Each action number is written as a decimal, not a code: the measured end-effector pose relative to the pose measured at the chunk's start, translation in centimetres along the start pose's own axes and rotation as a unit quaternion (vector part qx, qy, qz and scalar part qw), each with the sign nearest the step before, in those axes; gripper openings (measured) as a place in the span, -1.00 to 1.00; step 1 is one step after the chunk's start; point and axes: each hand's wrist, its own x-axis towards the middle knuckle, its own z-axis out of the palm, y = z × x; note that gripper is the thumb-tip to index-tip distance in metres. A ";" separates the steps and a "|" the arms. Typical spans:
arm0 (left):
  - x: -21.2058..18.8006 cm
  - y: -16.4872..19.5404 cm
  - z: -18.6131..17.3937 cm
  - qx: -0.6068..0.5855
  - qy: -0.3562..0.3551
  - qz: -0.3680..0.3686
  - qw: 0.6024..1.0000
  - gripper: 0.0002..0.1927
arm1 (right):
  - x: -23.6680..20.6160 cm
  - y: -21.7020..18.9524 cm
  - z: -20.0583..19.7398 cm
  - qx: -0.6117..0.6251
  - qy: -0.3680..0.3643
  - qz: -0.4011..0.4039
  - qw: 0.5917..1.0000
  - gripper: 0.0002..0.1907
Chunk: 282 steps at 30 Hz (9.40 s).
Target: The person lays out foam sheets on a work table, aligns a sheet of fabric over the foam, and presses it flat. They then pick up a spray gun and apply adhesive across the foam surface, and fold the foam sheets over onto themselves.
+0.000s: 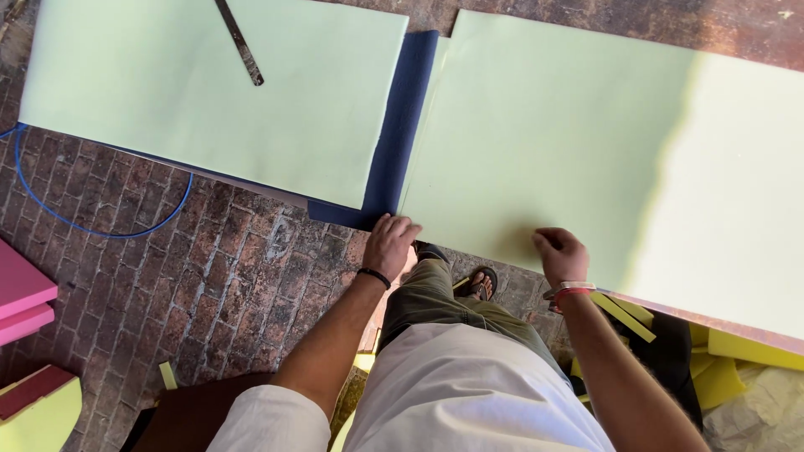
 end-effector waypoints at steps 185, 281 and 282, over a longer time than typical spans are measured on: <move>3.3 -0.5 -1.1 -0.091 -0.201 0.211 0.952 0.35 | -7.2 -11.5 7.3 0.174 -0.085 0.142 0.971 -0.74; 4.9 -6.4 -6.7 -0.141 -0.190 -0.002 0.972 -0.59 | 3.7 -18.6 17.8 -0.397 -0.056 -0.208 0.892 -0.25; 5.2 -6.5 -6.8 -0.143 -0.197 0.006 0.970 -0.61 | 5.1 -19.6 17.7 -0.398 -0.049 -0.199 0.894 -0.25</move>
